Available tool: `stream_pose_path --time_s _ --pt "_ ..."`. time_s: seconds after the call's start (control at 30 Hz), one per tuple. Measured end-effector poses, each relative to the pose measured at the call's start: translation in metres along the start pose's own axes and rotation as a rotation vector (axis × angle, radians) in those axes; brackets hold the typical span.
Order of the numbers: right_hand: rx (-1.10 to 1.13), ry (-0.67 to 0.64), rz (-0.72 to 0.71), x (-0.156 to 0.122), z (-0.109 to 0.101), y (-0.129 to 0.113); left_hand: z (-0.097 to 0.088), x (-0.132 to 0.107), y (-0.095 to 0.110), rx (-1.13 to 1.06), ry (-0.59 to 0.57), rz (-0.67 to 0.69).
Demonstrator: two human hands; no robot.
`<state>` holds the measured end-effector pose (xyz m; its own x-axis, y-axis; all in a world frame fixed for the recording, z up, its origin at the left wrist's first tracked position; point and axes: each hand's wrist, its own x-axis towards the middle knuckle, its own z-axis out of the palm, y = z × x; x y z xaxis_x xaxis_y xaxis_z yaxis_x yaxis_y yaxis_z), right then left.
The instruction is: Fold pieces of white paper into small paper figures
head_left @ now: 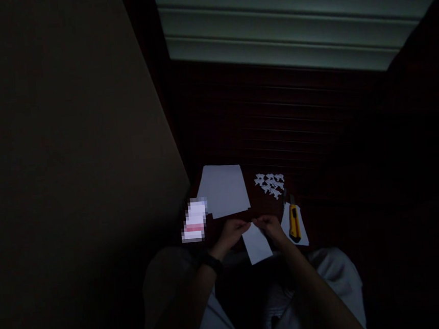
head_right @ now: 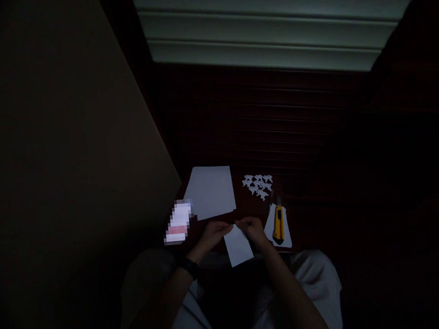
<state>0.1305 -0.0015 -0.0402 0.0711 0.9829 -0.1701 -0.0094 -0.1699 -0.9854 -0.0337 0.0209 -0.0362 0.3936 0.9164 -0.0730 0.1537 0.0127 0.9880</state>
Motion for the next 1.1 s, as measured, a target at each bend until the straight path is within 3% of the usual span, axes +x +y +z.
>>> stream_pose_path --time_s 0.33,0.5,0.7,0.9,1.1 --pt "0.097 -0.094 0.019 0.002 -0.005 0.003 -0.011 -0.009 0.008 -0.17 0.107 -0.204" --pt "0.028 -0.259 0.045 0.003 -0.008 -0.003 -0.01 -0.011 0.008 -0.165 0.052 -0.152" --pt "-0.029 -0.355 0.043 0.002 -0.01 -0.009 -0.011 -0.009 0.004 -0.163 0.036 -0.104" --pt "-0.188 -0.348 -0.025 0.002 -0.013 -0.015 -0.01 -0.007 0.002 -0.113 0.058 -0.103" --pt "-0.423 -0.414 -0.155 -0.002 -0.03 -0.04 -0.01 -0.01 0.003 -0.127 0.095 -0.059"
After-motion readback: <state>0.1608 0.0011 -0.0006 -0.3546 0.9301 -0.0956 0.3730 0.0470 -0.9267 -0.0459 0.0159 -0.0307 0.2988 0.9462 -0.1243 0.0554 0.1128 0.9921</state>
